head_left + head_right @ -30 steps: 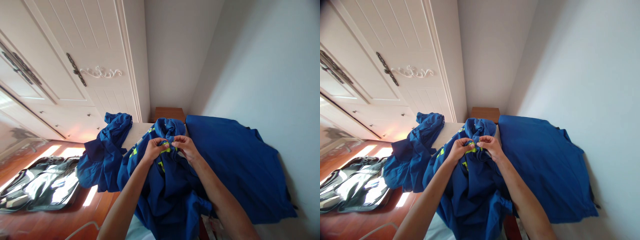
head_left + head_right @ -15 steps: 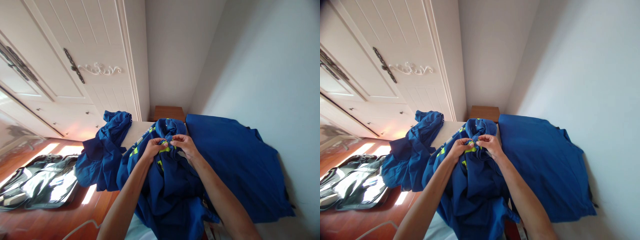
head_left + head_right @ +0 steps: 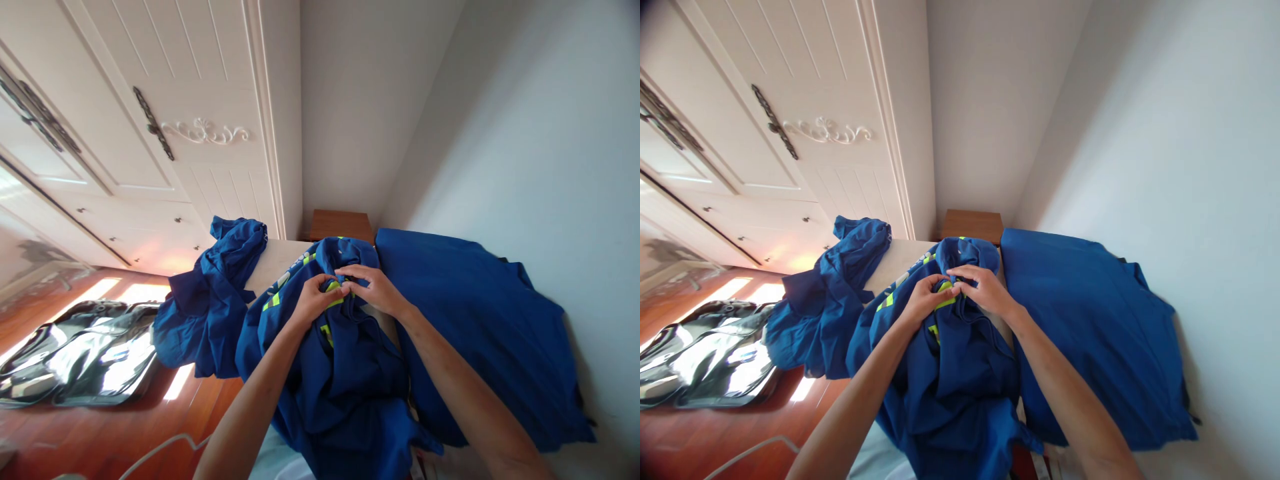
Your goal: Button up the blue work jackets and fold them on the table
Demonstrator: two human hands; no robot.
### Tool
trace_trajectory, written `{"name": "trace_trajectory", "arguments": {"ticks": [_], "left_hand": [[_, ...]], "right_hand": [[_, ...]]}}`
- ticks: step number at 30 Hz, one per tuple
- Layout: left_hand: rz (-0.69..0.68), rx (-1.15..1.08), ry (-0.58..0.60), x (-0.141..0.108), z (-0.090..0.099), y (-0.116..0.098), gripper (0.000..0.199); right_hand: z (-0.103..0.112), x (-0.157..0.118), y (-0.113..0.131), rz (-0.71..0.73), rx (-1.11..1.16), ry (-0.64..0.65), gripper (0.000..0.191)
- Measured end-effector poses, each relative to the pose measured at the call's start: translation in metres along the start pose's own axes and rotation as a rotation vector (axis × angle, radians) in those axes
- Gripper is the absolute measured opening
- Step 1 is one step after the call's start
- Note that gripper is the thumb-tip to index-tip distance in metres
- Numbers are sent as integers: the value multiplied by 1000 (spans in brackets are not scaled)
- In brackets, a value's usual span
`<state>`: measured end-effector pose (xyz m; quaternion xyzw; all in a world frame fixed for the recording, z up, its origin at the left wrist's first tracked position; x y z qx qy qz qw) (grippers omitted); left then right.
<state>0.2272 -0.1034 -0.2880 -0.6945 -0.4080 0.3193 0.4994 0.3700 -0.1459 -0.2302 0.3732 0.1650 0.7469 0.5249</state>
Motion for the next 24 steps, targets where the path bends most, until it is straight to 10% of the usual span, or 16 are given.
{"name": "trace_trajectory", "arguments": {"ticks": [8, 24], "left_hand": [[-43, 124, -32, -2, 0, -2, 39], [-184, -84, -82, 3, -2, -2, 47]], "right_hand": [[-2, 5, -27, -142, 157, 154, 25], [-13, -7, -41, -246, 535, -67, 24]]}}
Point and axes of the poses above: each hand's wrist, its own x-axis towards the middle knuckle, its own z-axis out of the back of the hand, y = z × x, the point moved 5 cm from there along x, towards the middle knuckle, and after that the axes turned 11 degrees about -x, right-handed, at the moved point
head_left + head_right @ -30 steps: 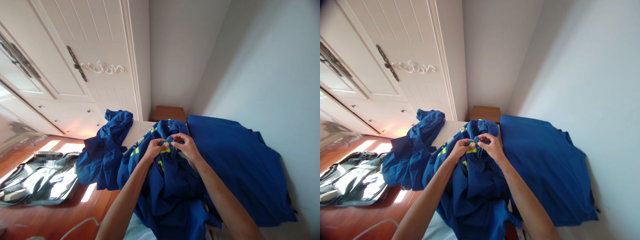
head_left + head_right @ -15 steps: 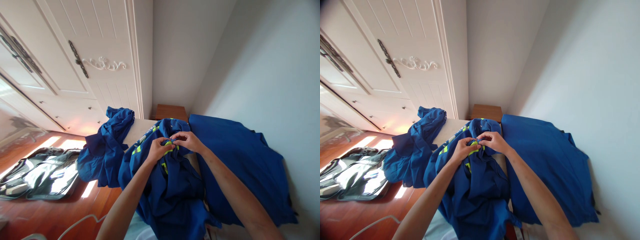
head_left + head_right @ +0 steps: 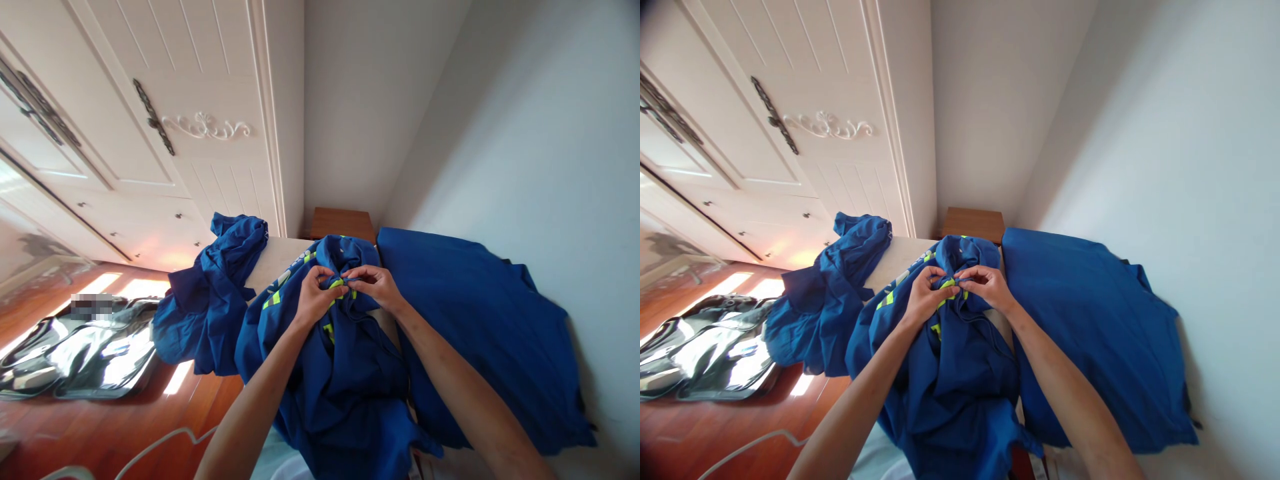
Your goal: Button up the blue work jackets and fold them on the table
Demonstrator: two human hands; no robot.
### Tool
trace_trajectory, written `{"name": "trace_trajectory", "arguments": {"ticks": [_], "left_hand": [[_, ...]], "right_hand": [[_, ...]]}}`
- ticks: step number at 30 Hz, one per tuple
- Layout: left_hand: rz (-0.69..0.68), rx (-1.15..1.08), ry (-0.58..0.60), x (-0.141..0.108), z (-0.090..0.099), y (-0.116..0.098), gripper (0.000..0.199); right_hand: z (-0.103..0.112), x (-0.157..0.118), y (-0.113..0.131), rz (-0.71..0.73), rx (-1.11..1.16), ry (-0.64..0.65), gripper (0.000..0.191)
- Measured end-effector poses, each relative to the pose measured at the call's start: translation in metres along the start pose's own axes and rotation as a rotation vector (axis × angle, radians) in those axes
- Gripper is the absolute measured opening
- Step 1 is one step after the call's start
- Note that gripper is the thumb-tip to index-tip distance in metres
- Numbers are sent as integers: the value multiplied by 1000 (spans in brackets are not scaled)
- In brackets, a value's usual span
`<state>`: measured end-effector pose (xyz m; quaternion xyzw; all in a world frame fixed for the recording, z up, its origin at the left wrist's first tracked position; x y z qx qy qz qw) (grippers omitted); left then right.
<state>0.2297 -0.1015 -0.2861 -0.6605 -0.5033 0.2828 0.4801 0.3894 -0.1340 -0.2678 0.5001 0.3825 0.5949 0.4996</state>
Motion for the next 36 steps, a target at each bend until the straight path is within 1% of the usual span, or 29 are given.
{"name": "trace_trajectory", "arguments": {"ticks": [3, 6, 8, 12, 14, 16, 21, 25, 28, 32, 36], "left_hand": [[-62, 137, 26, 2, -2, -6, 40], [-139, 223, 55, 8, -7, -15, 37], [-140, 195, 83, 14, -11, -18, 40], [-61, -15, 133, 29, -15, -12, 52], [-26, -108, 152, 34, -17, -6, 56], [-5, -160, 167, 38, -19, 0, 56], [-24, -178, 150, 43, -20, 10, 53], [-16, -176, 162, 45, -17, 19, 54], [-7, -159, 165, 47, -15, 27, 56], [1, -138, 171, 49, -13, 36, 53], [3, -131, 163, 50, -12, 43, 51]], "right_hand": [[2, 1, 3, -46, -14, 65, 28], [8, 9, 11, -23, -39, 46, 27], [12, 14, 15, 1, -49, 21, 26], [17, 21, 15, 19, -16, -29, 27], [19, 22, 10, 11, 30, -57, 27], [19, 23, 3, -9, 79, -94, 27], [20, 23, -13, -66, 151, -164, 30], [19, 25, -22, -126, 199, -171, 30], [19, 26, -32, -211, 250, -177, 30], [18, 27, -47, -326, 312, -167, 30], [19, 28, -54, -363, 341, -136, 29]]}}
Point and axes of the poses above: each hand's wrist, its own x-axis towards the middle knuckle, its own z-axis out of the back of the hand, y = z × x, the point moved 5 cm from there along x, towards the middle knuckle, and after that the axes turned 11 degrees about -x, right-handed, at the moved point
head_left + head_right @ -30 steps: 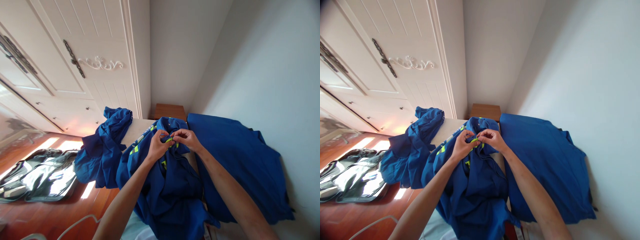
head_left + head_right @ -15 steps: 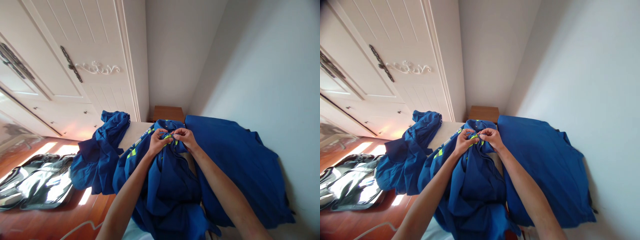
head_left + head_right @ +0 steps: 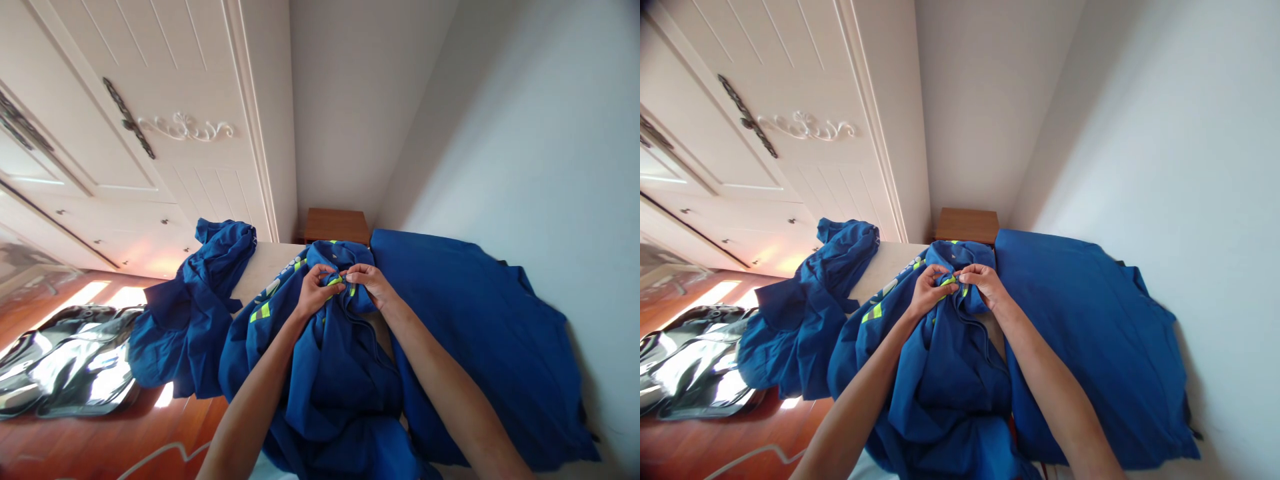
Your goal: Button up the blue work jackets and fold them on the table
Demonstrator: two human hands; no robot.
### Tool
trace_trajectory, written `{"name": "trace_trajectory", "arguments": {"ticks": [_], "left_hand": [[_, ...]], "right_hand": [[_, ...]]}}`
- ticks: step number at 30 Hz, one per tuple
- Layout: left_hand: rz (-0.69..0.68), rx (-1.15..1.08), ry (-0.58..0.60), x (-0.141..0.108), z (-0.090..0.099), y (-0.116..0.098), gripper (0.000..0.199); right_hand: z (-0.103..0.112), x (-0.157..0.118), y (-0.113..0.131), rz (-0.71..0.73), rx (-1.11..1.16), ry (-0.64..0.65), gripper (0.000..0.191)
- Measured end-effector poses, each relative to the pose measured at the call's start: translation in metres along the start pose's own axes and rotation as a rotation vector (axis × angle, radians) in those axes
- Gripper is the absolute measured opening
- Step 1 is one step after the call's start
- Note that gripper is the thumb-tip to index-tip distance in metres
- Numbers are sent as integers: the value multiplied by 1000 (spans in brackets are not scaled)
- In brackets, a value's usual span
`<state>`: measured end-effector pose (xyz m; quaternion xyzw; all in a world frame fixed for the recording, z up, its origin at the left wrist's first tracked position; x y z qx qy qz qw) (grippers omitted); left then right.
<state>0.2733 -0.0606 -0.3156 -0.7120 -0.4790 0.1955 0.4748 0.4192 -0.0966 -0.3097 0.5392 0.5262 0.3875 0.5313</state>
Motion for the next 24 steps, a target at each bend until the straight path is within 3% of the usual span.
{"name": "trace_trajectory", "arguments": {"ticks": [9, 14, 24], "left_hand": [[-46, 110, -89, -3, 0, 1, 48], [-6, 53, -42, -2, -2, 1, 49], [-54, 129, -18, -2, 0, -1, 44]], "right_hand": [[-2, -6, 8, 43, -65, 30, 31], [-2, -11, 16, 60, -141, 7, 32], [5, -12, 19, 154, -360, 27, 28]]}}
Point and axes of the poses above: each hand's wrist, its own x-axis towards the middle knuckle, its own z-axis out of the back of the hand, y = z × x, the point moved 5 cm from there along x, towards the middle knuckle, and after that the axes turned 11 degrees about -x, right-handed, at the moved point
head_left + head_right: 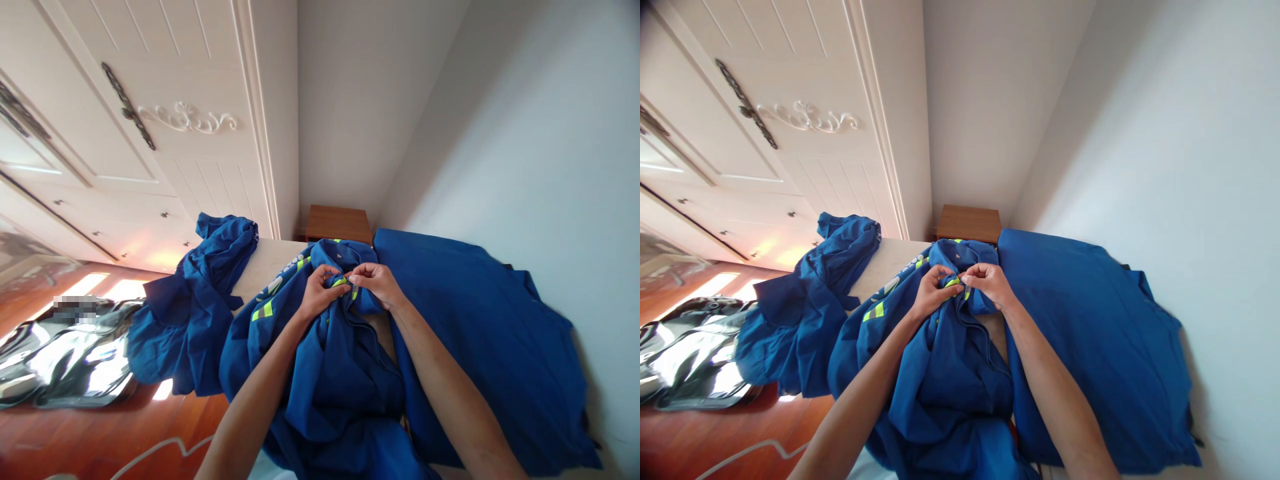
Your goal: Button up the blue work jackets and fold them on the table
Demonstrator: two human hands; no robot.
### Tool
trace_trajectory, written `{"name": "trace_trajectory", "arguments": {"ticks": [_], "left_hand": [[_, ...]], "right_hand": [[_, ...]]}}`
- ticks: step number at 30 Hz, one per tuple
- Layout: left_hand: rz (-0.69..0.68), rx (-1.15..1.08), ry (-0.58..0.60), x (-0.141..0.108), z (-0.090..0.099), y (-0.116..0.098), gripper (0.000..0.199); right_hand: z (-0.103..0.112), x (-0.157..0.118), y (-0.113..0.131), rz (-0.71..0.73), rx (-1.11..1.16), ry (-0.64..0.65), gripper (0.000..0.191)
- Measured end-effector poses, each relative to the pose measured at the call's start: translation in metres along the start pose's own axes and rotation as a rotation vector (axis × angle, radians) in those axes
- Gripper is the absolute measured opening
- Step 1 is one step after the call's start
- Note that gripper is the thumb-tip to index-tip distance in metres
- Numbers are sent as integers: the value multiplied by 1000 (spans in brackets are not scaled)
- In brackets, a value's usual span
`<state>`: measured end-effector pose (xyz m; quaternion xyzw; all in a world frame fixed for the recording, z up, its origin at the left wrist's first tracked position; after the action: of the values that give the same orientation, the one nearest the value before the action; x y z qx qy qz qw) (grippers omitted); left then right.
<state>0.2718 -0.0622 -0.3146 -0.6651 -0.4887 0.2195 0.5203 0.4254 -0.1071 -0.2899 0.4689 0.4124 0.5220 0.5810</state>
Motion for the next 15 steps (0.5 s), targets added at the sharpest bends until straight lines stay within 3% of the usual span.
{"name": "trace_trajectory", "arguments": {"ticks": [7, 15], "left_hand": [[73, -80, 11, 0, 2, 5, 51], [137, -239, 2, -1, -1, 9, 57]], "right_hand": [[-3, 0, 3, 3, 42, -65, 28], [-13, 5, -8, -186, 326, -21, 31]]}}
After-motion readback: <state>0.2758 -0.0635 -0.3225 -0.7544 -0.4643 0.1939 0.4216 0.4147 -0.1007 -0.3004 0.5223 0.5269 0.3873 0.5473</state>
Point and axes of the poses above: each hand's wrist, its own x-axis towards the middle knuckle, its own z-axis out of the back of the hand, y = z × x, the point moved 5 cm from there along x, towards the middle knuckle, and after that the axes turned 11 degrees about -x, right-handed, at the moved point
